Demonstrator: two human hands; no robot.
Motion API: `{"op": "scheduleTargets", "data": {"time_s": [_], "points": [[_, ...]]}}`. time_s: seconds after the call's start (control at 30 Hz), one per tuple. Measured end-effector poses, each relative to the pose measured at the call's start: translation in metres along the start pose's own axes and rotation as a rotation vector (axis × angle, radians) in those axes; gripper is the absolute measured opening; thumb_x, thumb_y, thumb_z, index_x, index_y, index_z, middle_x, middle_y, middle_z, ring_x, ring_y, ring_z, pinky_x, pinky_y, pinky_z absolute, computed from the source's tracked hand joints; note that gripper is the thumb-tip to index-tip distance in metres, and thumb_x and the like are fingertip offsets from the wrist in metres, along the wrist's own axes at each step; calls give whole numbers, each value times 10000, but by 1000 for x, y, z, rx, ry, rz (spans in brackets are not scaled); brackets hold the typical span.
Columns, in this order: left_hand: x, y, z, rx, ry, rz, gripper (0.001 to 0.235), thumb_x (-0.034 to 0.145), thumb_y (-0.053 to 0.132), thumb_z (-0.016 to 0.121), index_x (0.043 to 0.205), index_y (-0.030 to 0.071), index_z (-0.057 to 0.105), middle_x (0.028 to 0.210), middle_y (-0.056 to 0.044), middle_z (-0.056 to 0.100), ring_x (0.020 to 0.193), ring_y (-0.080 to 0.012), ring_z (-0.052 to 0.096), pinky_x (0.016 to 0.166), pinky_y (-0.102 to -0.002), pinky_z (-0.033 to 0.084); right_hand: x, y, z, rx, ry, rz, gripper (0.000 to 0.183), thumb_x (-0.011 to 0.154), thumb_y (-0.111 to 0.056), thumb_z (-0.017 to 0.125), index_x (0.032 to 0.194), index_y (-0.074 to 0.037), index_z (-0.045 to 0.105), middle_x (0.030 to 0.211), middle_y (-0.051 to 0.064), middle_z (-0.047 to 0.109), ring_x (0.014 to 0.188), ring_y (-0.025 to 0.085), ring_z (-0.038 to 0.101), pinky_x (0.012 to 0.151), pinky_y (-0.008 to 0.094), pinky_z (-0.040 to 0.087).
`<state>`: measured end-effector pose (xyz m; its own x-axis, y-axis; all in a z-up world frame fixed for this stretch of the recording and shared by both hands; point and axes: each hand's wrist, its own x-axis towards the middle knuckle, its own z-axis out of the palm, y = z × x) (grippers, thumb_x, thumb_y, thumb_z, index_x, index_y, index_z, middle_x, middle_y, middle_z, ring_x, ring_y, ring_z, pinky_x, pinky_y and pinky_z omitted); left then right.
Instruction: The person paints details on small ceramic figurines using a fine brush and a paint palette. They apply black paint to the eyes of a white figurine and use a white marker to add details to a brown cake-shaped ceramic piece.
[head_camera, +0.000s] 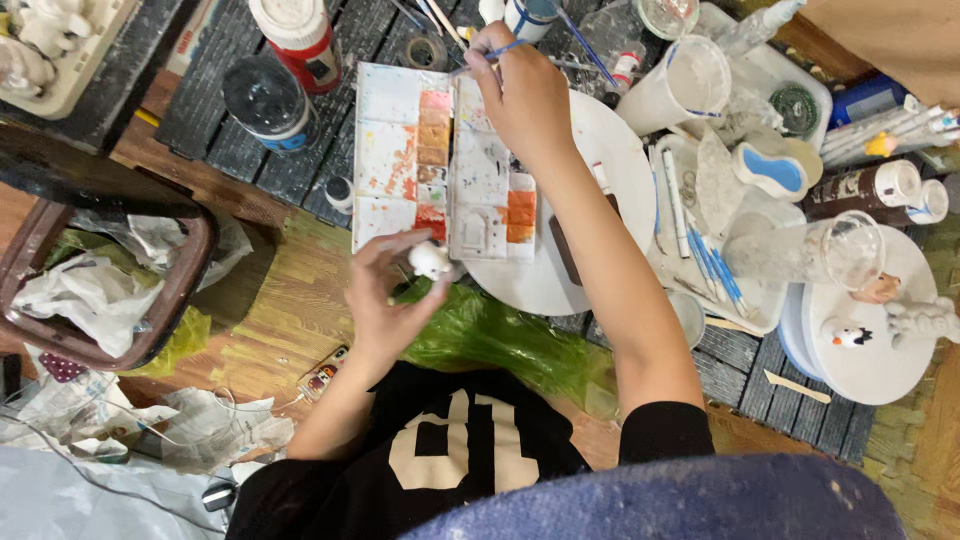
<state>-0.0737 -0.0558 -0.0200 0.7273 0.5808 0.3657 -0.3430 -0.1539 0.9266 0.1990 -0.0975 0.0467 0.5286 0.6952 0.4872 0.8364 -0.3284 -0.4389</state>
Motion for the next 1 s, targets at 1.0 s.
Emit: {"op": "scheduleTargets", "data": {"time_s": [1.0], "points": [[6,-32,-27,-296,245,-108,685,919,-152,711,1423,105,324,1421,-221,590,1210,-183,602,1053,-326,499,18,23,6,-26,-91,34,39,1063,-163,599,1053,-132,579,767,47,721,720,289,719,600,424,501]]}}
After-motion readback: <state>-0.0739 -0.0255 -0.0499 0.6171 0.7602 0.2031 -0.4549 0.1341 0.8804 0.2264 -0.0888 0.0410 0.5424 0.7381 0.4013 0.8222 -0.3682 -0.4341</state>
